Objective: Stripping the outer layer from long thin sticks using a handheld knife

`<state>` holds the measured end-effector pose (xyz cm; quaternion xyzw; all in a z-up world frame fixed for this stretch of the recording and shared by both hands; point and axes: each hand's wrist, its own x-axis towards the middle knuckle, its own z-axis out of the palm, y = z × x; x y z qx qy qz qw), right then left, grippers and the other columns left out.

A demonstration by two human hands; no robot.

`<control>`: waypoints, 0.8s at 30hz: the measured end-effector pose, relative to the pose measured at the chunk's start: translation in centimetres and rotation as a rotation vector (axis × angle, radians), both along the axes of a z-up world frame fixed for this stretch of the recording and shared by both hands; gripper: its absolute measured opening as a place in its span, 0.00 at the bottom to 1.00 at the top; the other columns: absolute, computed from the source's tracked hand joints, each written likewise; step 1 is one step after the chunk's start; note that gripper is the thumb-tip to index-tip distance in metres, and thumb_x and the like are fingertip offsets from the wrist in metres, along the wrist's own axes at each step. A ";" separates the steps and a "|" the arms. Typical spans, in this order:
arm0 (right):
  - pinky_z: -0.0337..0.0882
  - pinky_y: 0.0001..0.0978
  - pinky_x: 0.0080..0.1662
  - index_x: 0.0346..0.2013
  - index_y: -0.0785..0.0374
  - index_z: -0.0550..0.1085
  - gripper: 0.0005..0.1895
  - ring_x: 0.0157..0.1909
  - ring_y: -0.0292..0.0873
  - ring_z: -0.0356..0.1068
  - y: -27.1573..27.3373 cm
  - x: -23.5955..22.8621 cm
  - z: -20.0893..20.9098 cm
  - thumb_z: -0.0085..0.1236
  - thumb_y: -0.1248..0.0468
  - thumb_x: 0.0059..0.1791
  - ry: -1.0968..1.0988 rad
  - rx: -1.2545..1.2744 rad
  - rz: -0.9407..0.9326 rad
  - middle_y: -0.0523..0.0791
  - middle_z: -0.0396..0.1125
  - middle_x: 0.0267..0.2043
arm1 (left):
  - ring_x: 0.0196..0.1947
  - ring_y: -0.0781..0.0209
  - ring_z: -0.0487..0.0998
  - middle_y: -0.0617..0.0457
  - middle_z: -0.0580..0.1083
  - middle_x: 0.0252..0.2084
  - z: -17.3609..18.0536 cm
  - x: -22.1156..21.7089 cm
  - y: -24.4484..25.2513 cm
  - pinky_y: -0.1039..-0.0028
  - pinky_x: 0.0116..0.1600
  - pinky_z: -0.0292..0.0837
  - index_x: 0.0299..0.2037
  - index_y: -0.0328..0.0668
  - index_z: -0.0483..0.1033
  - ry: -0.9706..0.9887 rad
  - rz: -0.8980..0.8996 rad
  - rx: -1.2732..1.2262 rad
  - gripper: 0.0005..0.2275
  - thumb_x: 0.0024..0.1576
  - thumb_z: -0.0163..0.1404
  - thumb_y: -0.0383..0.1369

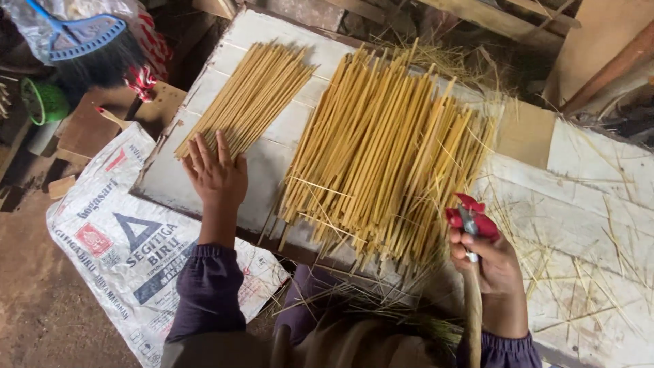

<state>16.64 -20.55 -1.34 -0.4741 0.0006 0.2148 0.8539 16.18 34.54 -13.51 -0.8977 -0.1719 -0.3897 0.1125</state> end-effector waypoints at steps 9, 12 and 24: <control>0.55 0.28 0.34 0.57 0.73 0.72 0.23 0.31 0.38 0.57 -9.7 -6.3 0.9 0.57 0.67 0.48 0.005 0.008 -0.359 0.44 0.58 0.27 | 0.72 0.24 0.60 0.25 0.53 0.74 16.9 -3.4 -17.3 0.38 0.68 0.74 0.75 0.38 0.54 -0.015 -0.602 -0.522 0.29 0.68 0.55 0.37; 0.61 0.19 0.26 0.46 0.59 0.77 0.11 0.26 0.37 0.57 -13.3 -7.6 -3.6 0.58 0.67 0.48 0.126 0.100 -0.420 0.47 0.64 0.30 | 0.47 0.42 0.83 0.45 0.79 0.48 16.3 -4.4 -28.5 0.63 0.48 0.81 0.48 0.38 0.84 -0.032 -0.913 -0.717 0.14 0.53 0.64 0.32; 0.63 0.12 0.20 0.49 0.68 0.76 0.14 0.23 0.33 0.66 -13.8 -11.6 -1.2 0.57 0.71 0.48 0.142 0.057 -0.488 0.64 0.74 0.49 | 0.31 0.34 0.83 0.36 0.80 0.33 11.0 -4.4 -39.6 0.56 0.32 0.80 0.41 0.36 0.82 0.517 -0.720 -0.784 0.09 0.55 0.55 0.32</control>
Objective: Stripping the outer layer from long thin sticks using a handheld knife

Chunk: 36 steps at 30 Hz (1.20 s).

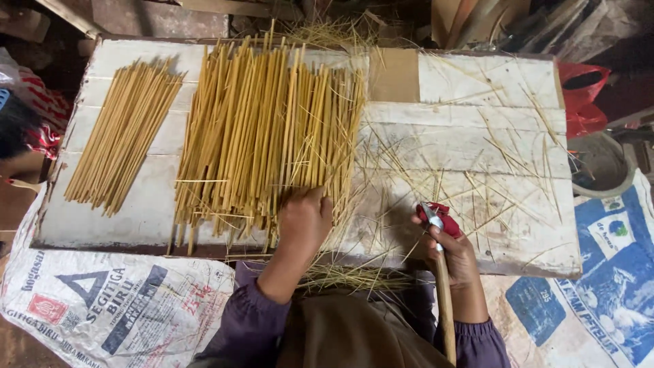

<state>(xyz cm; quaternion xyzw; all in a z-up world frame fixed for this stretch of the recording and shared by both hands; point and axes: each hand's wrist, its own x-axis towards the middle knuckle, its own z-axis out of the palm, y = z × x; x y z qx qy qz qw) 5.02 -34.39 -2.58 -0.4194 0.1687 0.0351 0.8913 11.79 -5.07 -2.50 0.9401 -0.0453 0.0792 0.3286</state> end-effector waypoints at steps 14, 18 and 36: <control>0.63 0.20 0.19 0.60 0.71 0.74 0.24 0.17 0.35 0.63 5.7 2.5 6.1 0.55 0.62 0.52 0.032 -0.166 0.314 0.50 0.68 0.38 | 0.37 0.56 0.82 0.48 0.79 0.41 2.5 -10.1 3.1 0.68 0.41 0.78 0.49 0.40 0.79 0.264 -0.287 -0.314 0.13 0.59 0.53 0.38; 0.77 0.25 0.22 0.69 0.67 0.63 0.30 0.22 0.41 0.75 10.4 0.8 3.2 0.54 0.69 0.51 0.122 0.015 0.611 0.59 0.69 0.60 | 0.31 0.62 0.74 0.50 0.74 0.32 0.6 -10.1 1.8 0.74 0.32 0.71 0.37 0.36 0.80 0.016 -0.182 -0.411 0.03 0.54 0.56 0.22; 0.75 0.29 0.18 0.48 0.74 0.73 0.15 0.23 0.49 0.77 12.6 -1.0 0.7 0.62 0.70 0.50 0.318 0.082 0.720 0.58 0.75 0.36 | 0.34 0.59 0.79 0.49 0.80 0.35 1.1 -11.3 3.1 0.70 0.38 0.72 0.43 0.40 0.84 0.097 -0.221 -0.528 0.07 0.58 0.54 0.26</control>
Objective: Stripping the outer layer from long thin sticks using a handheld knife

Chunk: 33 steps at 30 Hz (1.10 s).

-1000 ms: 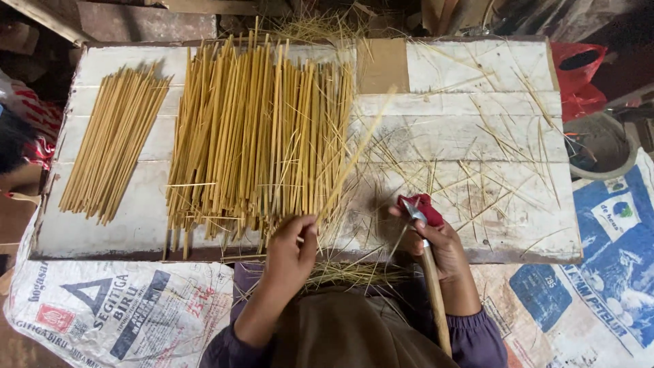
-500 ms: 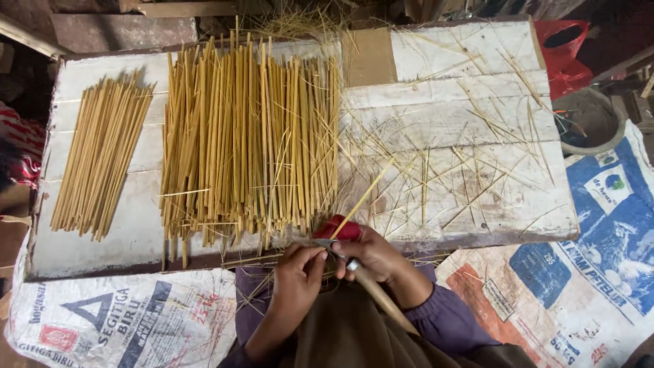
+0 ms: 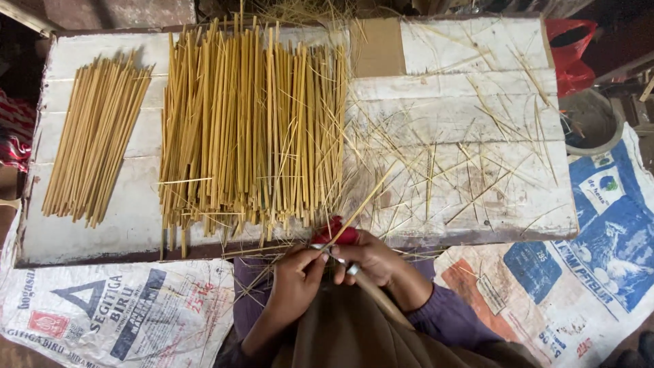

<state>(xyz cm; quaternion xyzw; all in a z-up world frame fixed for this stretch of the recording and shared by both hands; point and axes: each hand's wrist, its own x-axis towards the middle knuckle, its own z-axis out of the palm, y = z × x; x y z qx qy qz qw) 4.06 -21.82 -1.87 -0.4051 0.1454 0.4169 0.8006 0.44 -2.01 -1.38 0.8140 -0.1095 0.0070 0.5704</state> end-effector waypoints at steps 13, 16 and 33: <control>0.68 0.23 0.20 0.58 0.71 0.72 0.24 0.20 0.39 0.72 -10.9 7.3 4.0 0.59 0.69 0.47 -0.218 -0.081 -0.398 0.61 0.71 0.59 | 0.28 0.62 0.73 0.51 0.72 0.31 0.9 -0.9 1.4 0.72 0.32 0.69 0.45 0.31 0.81 -0.052 -0.104 0.042 0.09 0.62 0.51 0.30; 0.73 0.20 0.20 0.58 0.78 0.70 0.22 0.16 0.35 0.67 -13.5 7.3 3.0 0.51 0.77 0.49 -0.180 -0.008 -0.710 0.66 0.68 0.59 | 0.27 0.64 0.70 0.54 0.70 0.27 0.8 -1.4 2.7 0.71 0.32 0.65 0.41 0.35 0.81 0.113 -0.150 -0.007 0.07 0.62 0.51 0.30; 0.77 0.19 0.24 0.70 0.71 0.62 0.34 0.24 0.36 0.74 -12.9 8.8 4.7 0.49 0.78 0.47 -0.213 0.068 -0.498 0.67 0.65 0.61 | 0.35 0.59 0.86 0.46 0.83 0.38 -1.8 -2.4 3.2 0.72 0.40 0.80 0.47 0.33 0.81 -0.012 -0.082 0.014 0.10 0.60 0.53 0.29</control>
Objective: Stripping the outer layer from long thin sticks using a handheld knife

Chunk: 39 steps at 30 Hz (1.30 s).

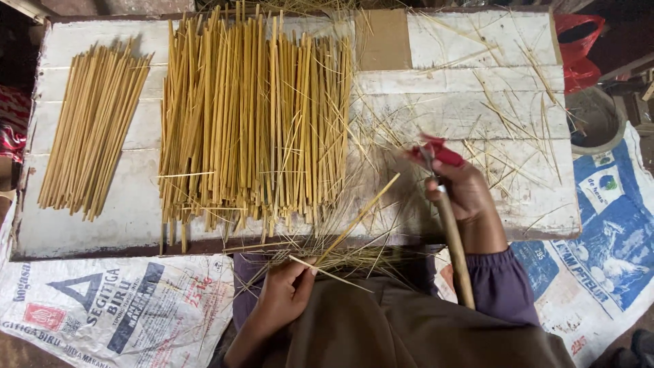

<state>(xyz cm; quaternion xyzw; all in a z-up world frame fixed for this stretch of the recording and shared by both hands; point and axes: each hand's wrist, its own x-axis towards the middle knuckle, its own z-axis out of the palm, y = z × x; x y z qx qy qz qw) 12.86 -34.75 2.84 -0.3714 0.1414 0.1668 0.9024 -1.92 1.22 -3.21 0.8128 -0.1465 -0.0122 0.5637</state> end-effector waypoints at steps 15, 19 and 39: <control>0.67 0.17 0.19 0.61 0.72 0.69 0.23 0.22 0.38 0.74 -0.2 -0.5 -2.7 0.52 0.69 0.50 0.100 -0.103 0.009 0.63 0.68 0.62 | 0.36 0.59 0.84 0.51 0.83 0.38 -0.4 -0.3 -0.4 0.71 0.42 0.77 0.47 0.40 0.81 0.068 -0.021 0.033 0.10 0.63 0.49 0.35; 0.76 0.23 0.22 0.70 0.66 0.60 0.30 0.25 0.45 0.75 8.5 -5.8 -2.3 0.47 0.75 0.51 0.157 0.229 0.245 0.65 0.60 0.65 | 0.39 0.70 0.83 0.57 0.85 0.38 0.3 0.5 -1.7 0.76 0.45 0.74 0.42 0.43 0.83 0.462 -0.002 -0.014 0.14 0.63 0.46 0.41; 0.80 0.31 0.23 0.63 0.79 0.65 0.27 0.24 0.47 0.78 4.8 -3.4 -1.9 0.57 0.73 0.49 0.126 0.060 0.307 0.60 0.70 0.59 | 0.37 0.55 0.84 0.51 0.83 0.37 -2.7 -0.8 -1.0 0.68 0.44 0.75 0.43 0.43 0.82 0.099 -0.092 0.026 0.11 0.64 0.44 0.34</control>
